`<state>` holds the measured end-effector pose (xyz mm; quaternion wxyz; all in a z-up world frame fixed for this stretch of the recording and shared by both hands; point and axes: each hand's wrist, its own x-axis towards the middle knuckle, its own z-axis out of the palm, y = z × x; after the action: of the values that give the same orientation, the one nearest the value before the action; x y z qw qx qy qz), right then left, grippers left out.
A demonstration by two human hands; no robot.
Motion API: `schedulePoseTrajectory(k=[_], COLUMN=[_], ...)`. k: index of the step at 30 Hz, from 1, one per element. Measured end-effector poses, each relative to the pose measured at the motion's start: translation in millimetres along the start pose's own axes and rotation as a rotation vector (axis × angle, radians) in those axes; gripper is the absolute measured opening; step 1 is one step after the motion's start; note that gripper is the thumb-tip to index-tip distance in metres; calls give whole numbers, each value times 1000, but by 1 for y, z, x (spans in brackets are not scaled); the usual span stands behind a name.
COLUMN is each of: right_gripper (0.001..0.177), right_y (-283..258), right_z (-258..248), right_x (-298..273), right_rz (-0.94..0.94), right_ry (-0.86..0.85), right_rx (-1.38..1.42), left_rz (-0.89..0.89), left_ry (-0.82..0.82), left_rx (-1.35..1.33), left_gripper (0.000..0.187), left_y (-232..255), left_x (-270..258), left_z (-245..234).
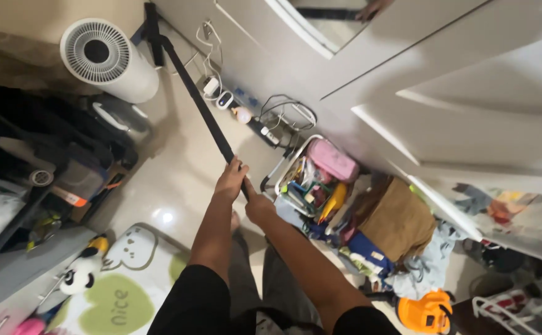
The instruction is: The recorder is vacuuming the floor of a bedroom, moving objects to reach dusty areas.
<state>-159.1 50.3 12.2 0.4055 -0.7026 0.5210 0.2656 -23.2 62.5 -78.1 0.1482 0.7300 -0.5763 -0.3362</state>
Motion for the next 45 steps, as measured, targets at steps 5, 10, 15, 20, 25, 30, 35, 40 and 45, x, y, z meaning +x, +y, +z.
schedulePoseTrajectory(k=[5,10,15,20,25,30,35,40,45], right_gripper=[96,99,100,101,101,98,83,75,76], right_y=[3,-12,-15,14,-17,-20,30,70,72], right_z=[-3,-38,-53,-42,-97,-120,-88,-32,-17], right_x=[1,-23,-39,21,46,34,-10,-43,-75], right_rz=[-55,-110,-18,-124,-45,-77,-83,2,77], right_ry=[53,15,-108,-16,-86,-363,-374,-424,-415], right_rx=[59,54,51,-6,98,778,905,1157,1218], left_rz=[137,155,145,139,25,94,161,232,454], left_ry=[69,56,99,61,175,87,-50,-145,-22], left_rx=[53,70,81,81,-193,68,114,222,148], left_gripper=[38,40,31,33,37,32,33,33,29], left_y=[4,14,39,30,14,23,42,60,59], left_x=[-7,-8,-19,12,63,63,34,-13,-45], left_z=[-24,-30,-41,-33,-41,-81,-43,-18,-15])
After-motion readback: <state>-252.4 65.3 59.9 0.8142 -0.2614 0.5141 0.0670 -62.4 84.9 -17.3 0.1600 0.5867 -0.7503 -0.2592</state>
